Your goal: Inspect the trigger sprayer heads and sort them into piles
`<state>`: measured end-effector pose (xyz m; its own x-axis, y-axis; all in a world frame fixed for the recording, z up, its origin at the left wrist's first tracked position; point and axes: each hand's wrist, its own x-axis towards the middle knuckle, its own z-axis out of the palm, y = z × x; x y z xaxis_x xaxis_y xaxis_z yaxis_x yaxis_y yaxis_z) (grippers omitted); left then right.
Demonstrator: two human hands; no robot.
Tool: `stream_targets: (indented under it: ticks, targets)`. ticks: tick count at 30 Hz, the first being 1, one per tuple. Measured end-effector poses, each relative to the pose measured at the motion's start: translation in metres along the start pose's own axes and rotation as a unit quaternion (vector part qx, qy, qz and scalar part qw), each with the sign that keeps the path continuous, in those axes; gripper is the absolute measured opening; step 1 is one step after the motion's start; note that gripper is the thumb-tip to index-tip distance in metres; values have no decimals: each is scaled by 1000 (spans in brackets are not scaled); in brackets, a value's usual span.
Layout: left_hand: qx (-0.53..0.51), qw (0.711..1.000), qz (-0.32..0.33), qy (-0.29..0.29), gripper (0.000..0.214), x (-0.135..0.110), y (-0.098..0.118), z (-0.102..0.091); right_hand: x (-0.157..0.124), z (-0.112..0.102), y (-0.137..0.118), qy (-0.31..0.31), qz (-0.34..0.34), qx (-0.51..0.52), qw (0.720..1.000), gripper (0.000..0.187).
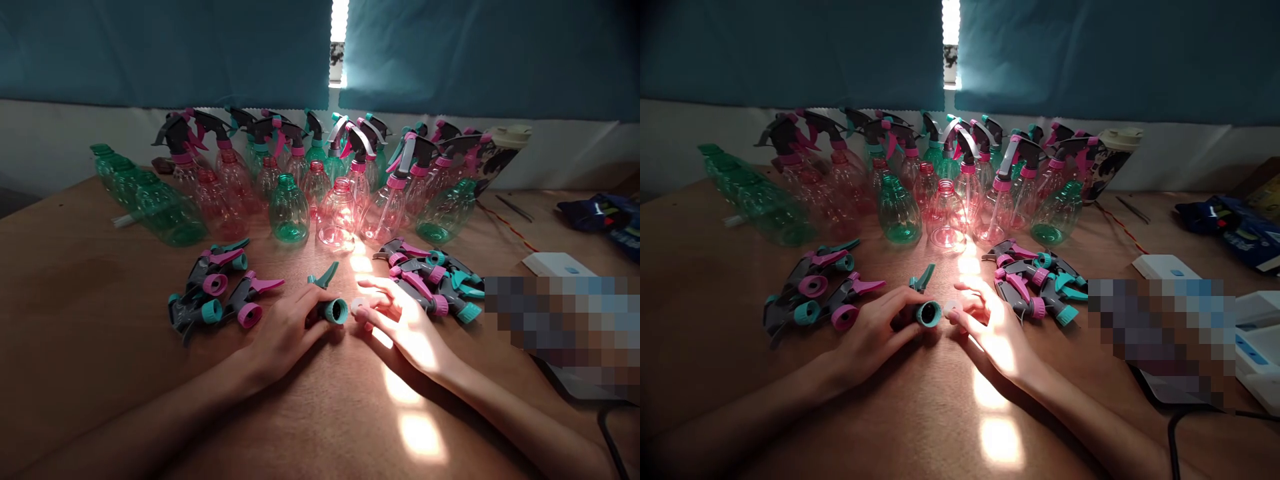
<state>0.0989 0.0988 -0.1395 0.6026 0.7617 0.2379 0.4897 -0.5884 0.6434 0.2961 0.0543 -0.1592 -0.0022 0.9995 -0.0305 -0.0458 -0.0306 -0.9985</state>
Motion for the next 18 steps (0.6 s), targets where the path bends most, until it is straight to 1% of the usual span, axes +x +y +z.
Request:
stream_targets:
  ticks: [3,6,12,16,18]
  targets:
    - [-12,1000,-5,-9,17,-1,3,-1,1,-4,-2,24,-2,-21,999,31]
    - [-23,999,-16,-18,18,-1,5,-2,-1,-5,-7,29,-13,-35,999,24]
    - [-58,998,-17,-26,18,0,8,1,-7,0,-13,6,22,6,1000,26]
    - [-73,997,-30,-22,16,0,11,3,-9,1,-11,3,-11,-12,1000,23]
    - [-81,996,-38,-23,17,0,11,3,-9,3,-10,-9,-2,-3,1000,22]
